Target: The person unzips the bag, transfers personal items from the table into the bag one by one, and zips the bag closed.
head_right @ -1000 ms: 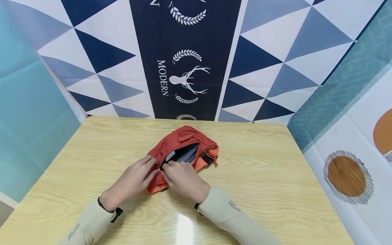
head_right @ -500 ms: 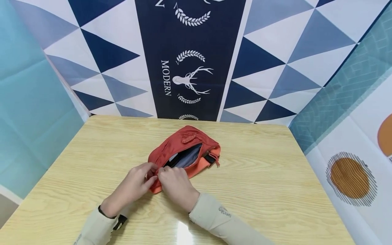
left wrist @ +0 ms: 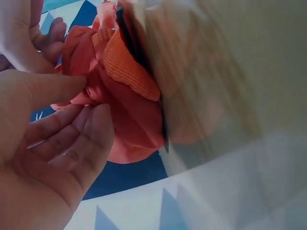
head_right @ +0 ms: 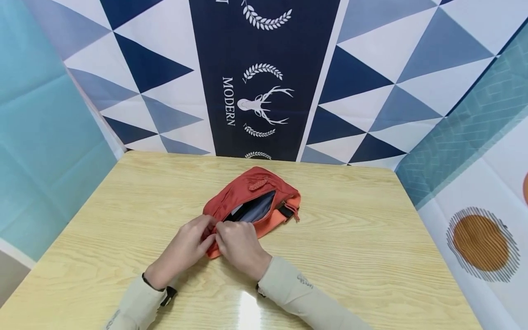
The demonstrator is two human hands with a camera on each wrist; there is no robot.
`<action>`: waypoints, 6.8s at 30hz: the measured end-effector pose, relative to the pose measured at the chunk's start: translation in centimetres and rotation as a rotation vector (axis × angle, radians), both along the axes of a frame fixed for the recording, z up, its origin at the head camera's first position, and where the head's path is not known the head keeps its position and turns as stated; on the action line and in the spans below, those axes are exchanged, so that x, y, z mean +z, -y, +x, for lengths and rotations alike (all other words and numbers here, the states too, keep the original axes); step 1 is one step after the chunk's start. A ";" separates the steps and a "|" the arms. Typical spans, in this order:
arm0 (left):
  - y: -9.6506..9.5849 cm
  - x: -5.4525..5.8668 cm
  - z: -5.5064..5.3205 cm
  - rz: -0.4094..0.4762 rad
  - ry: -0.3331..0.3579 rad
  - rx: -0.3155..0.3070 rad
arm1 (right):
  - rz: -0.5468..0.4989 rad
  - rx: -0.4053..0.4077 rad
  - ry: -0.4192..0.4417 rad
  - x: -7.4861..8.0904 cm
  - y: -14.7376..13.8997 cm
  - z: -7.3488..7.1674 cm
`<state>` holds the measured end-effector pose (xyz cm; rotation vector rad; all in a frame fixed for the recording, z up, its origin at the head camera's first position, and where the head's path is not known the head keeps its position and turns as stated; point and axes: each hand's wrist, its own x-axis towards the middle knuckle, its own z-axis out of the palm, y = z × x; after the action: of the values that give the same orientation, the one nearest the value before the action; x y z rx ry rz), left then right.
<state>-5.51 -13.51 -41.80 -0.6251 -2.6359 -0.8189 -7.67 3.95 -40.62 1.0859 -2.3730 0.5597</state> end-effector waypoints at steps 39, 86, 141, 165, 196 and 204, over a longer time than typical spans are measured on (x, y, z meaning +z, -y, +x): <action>0.0 0.4 0.5 -0.205 -0.022 0.017 | -0.054 -0.057 0.340 3.4 -3.2 -2.2; -0.1 0.0 1.0 -0.188 0.049 -0.009 | -0.023 -0.349 0.251 2.7 -10.0 -8.9; -0.8 0.5 2.1 -0.197 0.078 -0.012 | 0.116 -0.006 0.470 0.0 -12.9 -7.4; -0.5 3.4 -10.8 -0.069 0.140 -0.182 | 0.291 0.044 0.211 0.7 -11.7 1.3; -1.6 0.3 -5.3 -0.153 0.114 -0.146 | 0.264 -0.382 0.199 0.5 -18.5 -4.2; -6.1 0.0 -5.6 -0.209 0.175 -0.125 | 0.211 -0.361 0.259 1.3 -22.3 -7.3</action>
<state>-11.11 -7.37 -41.81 -0.8140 -2.8918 -0.6629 -14.98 26.26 -39.35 0.6687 -2.8201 0.3410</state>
